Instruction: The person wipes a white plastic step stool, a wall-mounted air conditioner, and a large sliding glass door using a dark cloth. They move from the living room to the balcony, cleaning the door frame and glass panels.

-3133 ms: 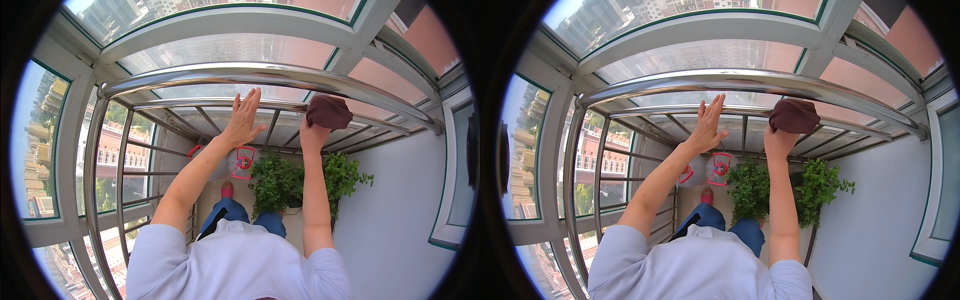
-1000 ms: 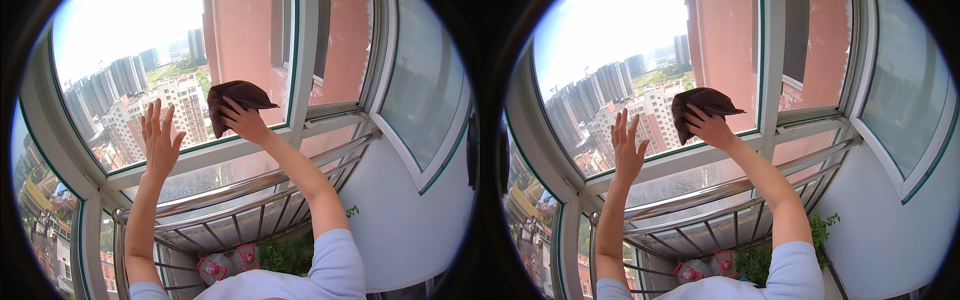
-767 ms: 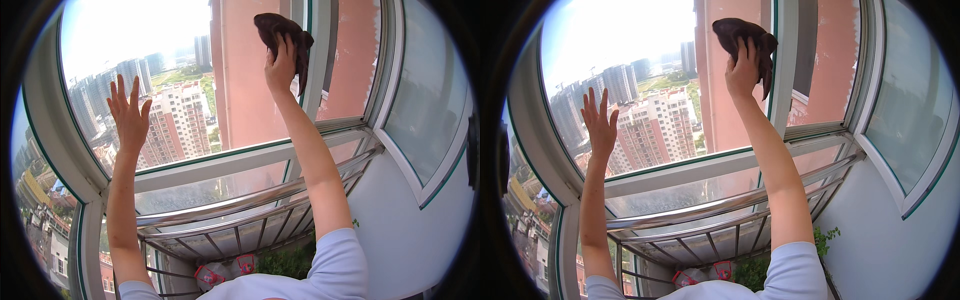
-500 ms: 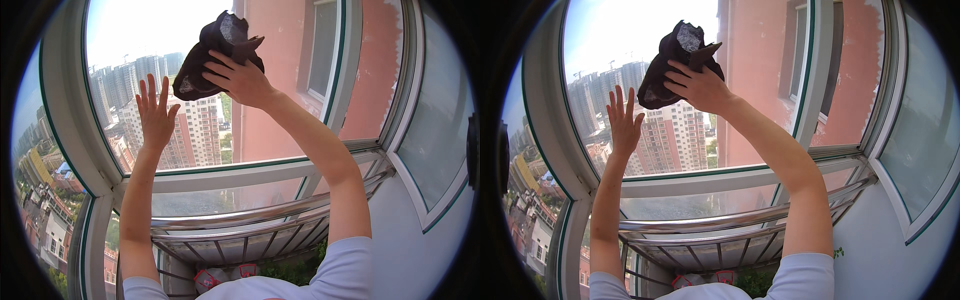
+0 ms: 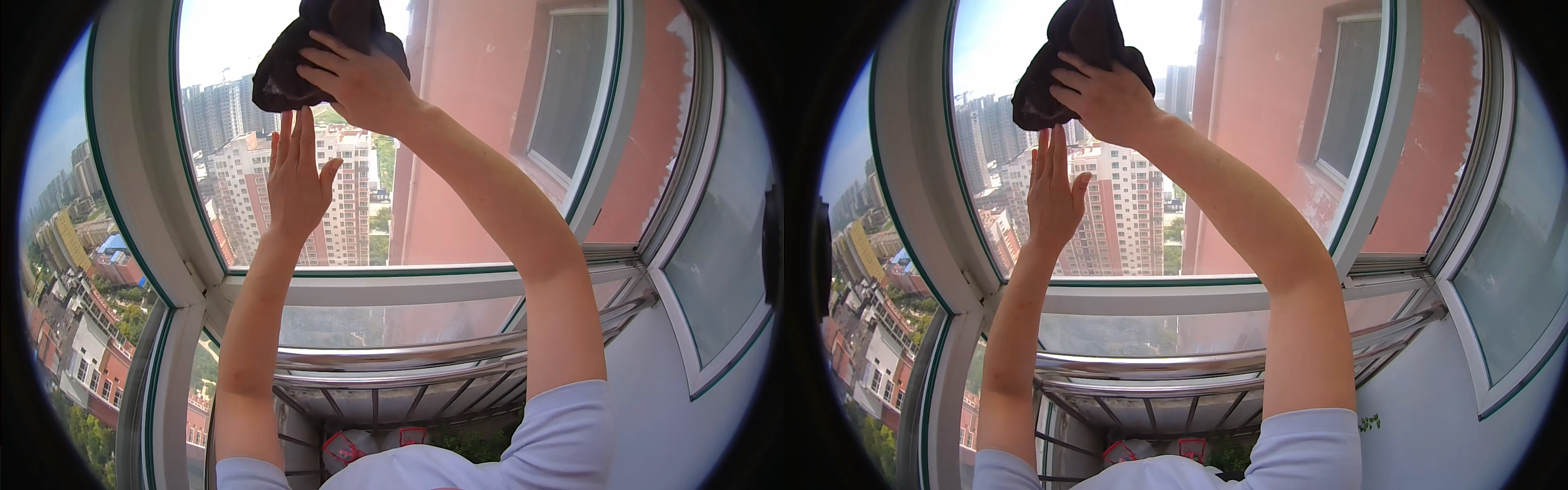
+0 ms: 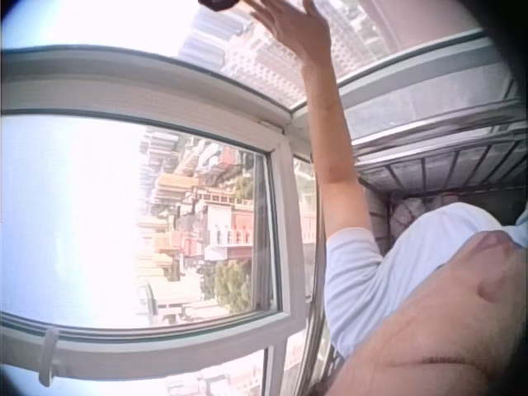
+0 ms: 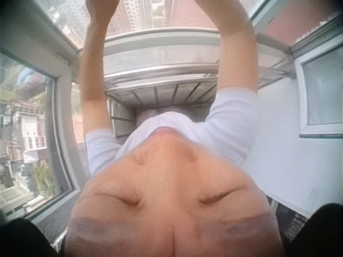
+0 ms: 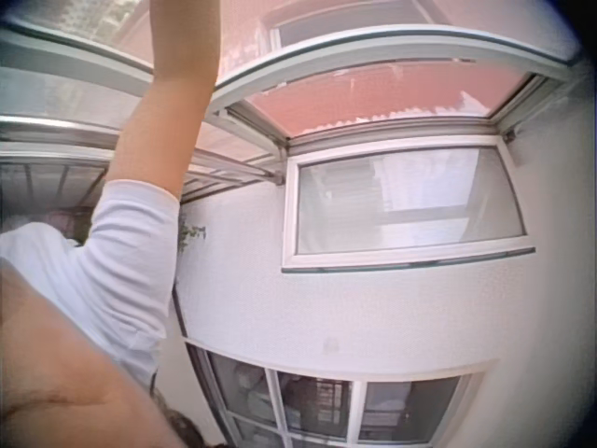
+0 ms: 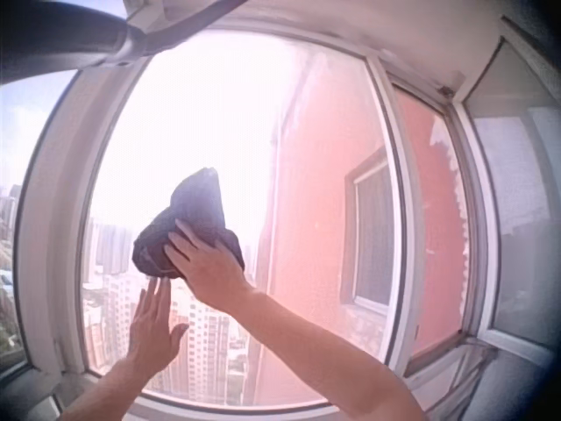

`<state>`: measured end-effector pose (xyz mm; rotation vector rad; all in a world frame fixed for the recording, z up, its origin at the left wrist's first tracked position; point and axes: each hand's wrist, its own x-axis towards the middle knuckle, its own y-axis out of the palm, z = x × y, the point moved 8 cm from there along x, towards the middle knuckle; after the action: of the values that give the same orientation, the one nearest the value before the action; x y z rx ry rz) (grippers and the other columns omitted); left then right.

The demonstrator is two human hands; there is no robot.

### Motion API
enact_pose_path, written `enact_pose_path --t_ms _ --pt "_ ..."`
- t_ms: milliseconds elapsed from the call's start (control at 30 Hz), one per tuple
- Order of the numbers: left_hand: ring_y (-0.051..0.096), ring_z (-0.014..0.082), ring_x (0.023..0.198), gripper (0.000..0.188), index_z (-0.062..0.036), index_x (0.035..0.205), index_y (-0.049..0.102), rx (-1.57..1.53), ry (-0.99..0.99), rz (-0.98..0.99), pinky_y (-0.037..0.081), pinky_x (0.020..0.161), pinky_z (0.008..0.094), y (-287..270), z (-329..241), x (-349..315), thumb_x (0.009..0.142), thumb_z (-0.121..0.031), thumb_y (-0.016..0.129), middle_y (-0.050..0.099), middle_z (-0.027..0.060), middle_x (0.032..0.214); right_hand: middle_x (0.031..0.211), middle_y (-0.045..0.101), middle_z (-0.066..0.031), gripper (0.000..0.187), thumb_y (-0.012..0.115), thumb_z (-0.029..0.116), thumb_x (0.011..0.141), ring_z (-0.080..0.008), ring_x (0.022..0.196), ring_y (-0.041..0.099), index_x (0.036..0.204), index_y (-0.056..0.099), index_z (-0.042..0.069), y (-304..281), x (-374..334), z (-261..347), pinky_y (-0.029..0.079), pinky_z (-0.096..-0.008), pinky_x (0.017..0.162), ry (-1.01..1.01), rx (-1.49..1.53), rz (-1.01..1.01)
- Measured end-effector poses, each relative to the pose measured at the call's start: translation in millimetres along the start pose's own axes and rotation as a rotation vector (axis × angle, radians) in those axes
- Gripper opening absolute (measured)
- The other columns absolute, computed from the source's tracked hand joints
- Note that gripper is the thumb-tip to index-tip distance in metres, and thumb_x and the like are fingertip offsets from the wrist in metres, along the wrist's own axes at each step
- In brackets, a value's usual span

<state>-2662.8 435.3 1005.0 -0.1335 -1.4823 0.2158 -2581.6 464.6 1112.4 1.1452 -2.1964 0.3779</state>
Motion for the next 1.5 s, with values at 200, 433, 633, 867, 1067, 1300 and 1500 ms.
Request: enact_pose_path --t_ms 200,433,633,867,1067,1300,1500 --pt "0.008 0.0285 0.151 0.072 -0.0146 0.157 0.014 0.11 0.066 0.01 0.017 0.121 0.0504 4.7 3.7 -1.0 0.1 -0.049 0.042 0.011 0.006 0.164 0.095 0.067 -0.0026 0.046 0.076 0.012 0.075 -0.0223 0.088 0.064 0.119 0.067 0.024 -57.1 -76.4 -94.5 0.052 -0.0375 0.08 0.17 -0.042 0.137" --pt "0.01 0.0286 0.151 0.071 -0.0156 0.158 0.015 0.105 0.114 -0.107 0.017 0.121 0.0504 5.6 -7.7 3.3 0.101 -0.045 0.046 0.013 0.0054 0.164 0.125 0.059 -0.0151 0.038 0.066 0.014 0.087 -0.0424 0.124 0.048 0.125 0.062 0.013 -179.9 -230.2 -247.0 0.043 -0.0505 0.102 0.515 -0.566 0.024" --pt "0.013 0.0289 0.151 0.072 -0.0143 0.157 0.017 0.114 0.17 -0.138 0.018 0.12 0.0518 15.9 -1.1 -3.9 0.101 -0.053 0.04 0.015 0.0044 0.164 0.145 0.039 -0.0228 0.052 0.066 0.004 0.083 -0.0456 0.138 0.031 0.133 0.053 0.007 -182.7 -365.9 -91.4 0.035 -0.0521 0.11 0.775 -0.336 0.361" --pt "0.011 0.0274 0.151 0.071 -0.0138 0.156 0.022 0.07 0.244 -0.149 0.015 0.121 0.0491 13.7 8.3 -2.1 0.101 -0.057 0.035 0.017 0.006 0.163 0.144 0.042 -0.0209 0.055 0.061 -0.002 0.082 -0.0402 0.136 0.038 0.135 0.05 0.004 -174.1 -435.0 46.9 0.042 -0.0465 0.102 0.857 0.169 0.698" --pt "0.007 0.0391 0.15 0.072 0.0038 0.152 0.02 0.018 -0.004 0.242 0.013 0.121 0.0492 -1.6 -3.0 4.8 0.098 -0.031 0.053 0.009 0.0222 0.162 0.135 0.055 -0.0055 0.044 0.058 0.002 0.081 -0.026 0.136 0.045 0.124 0.062 0.011 -123.8 -330.9 138.4 0.05 -0.0381 0.093 0.287 0.468 0.719" --pt "0.014 0.0279 0.15 0.067 -0.013 0.149 0.041 -0.031 -0.087 0.119 0.018 0.121 0.0443 -36.9 33.5 -72.4 0.101 -0.058 0.031 0.021 0.0085 0.162 0.129 0.059 0.0018 0.041 0.061 0.011 0.082 -0.0177 0.129 0.05 0.122 0.063 0.017 -22.2 -200.7 181.0 0.054 -0.0298 0.088 -0.021 0.351 0.512" --pt "0.024 0.0357 0.147 0.057 -0.0045 0.135 0.056 -0.148 -0.346 0.095 0.023 0.117 0.0484 -139.1 41.3 -156.5 0.103 -0.048 0.04 0.035 0.019 0.154 0.13 0.06 -0.0029 0.041 0.061 0.002 0.08 -0.023 0.117 0.059 0.118 0.066 0.016 39.6 -13.2 72.8 0.054 -0.0318 0.085 0.435 0.04 0.163"
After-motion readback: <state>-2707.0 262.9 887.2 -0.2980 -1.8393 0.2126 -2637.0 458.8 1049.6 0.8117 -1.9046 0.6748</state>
